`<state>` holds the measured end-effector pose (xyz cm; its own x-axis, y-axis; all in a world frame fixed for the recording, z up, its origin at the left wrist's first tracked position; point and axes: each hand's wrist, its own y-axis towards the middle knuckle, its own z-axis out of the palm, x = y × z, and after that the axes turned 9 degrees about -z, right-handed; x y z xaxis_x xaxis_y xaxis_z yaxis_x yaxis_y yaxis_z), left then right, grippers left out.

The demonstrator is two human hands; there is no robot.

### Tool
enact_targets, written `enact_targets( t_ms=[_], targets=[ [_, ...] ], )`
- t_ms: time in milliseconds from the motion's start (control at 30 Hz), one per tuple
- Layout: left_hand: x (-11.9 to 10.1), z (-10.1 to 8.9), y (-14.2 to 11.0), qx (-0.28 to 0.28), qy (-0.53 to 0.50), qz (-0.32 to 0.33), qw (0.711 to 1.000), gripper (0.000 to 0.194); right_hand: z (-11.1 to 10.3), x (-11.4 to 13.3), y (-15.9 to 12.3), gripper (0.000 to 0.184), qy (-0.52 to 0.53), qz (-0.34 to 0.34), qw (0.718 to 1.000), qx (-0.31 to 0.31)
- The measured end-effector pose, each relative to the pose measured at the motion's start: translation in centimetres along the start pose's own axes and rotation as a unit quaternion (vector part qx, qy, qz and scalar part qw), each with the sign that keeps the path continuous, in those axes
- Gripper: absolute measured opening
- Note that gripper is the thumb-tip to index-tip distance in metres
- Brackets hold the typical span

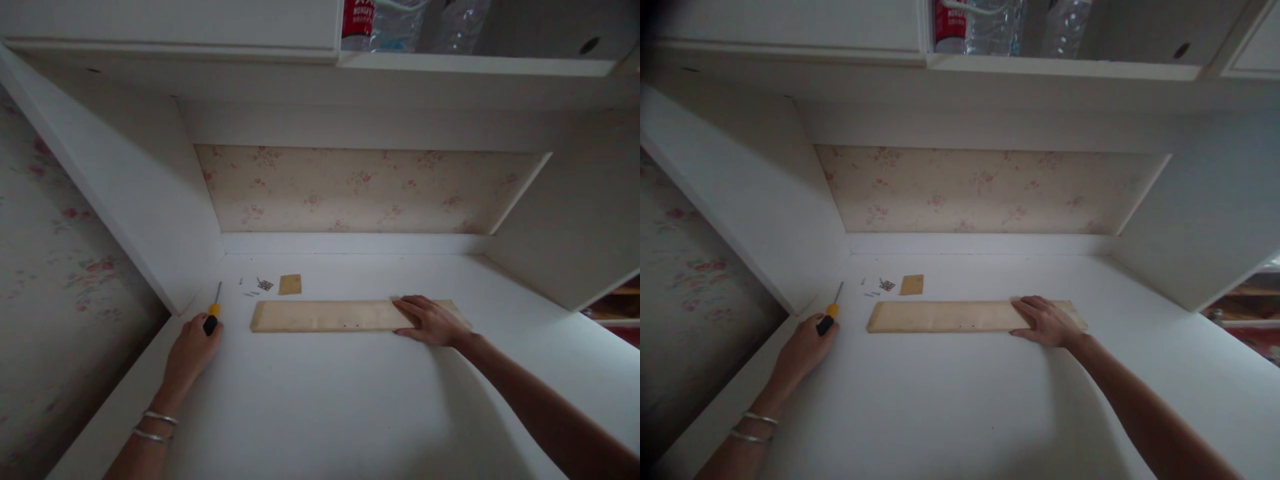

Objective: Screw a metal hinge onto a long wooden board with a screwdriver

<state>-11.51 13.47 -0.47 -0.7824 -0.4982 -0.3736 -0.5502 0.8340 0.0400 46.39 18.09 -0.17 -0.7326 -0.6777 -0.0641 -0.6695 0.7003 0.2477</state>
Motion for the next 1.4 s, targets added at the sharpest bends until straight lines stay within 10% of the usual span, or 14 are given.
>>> enact_targets(
  t_ms=[233,433,667,800,1067,1400],
  targets=[
    [-0.2,-0.2,-0.6,0.002,-0.001,-0.003,1.0,0.067,-1.4,0.2,0.6,0.076,0.047,0.007,0.997,0.061],
    [0.2,0.0,-0.4,-0.048,0.008,0.029,0.998,0.07,-3.0,0.9,1.2,0.055,0.077,0.153,0.985,0.037],
    [-0.6,-1.1,-1.1,-0.173,-0.036,0.131,0.975,0.045,-2.7,5.6,9.4,0.041,0.189,0.088,0.978,-0.002],
    [-1.9,-1.3,-2.9,-0.121,-0.142,0.165,0.969,0.035,-0.7,8.2,16.3,0.035,0.212,0.02,0.976,0.045],
    [-3.6,0.4,-5.5,-0.022,-0.149,0.34,0.928,0.026,4.2,11.1,27.3,0.083,0.211,-0.019,0.975,0.073],
    [-3.6,0.4,-5.6,-0.012,-0.12,0.4,0.908,0.023,4.7,11.4,29.3,0.086,0.201,-0.002,0.979,0.025]
  ],
)
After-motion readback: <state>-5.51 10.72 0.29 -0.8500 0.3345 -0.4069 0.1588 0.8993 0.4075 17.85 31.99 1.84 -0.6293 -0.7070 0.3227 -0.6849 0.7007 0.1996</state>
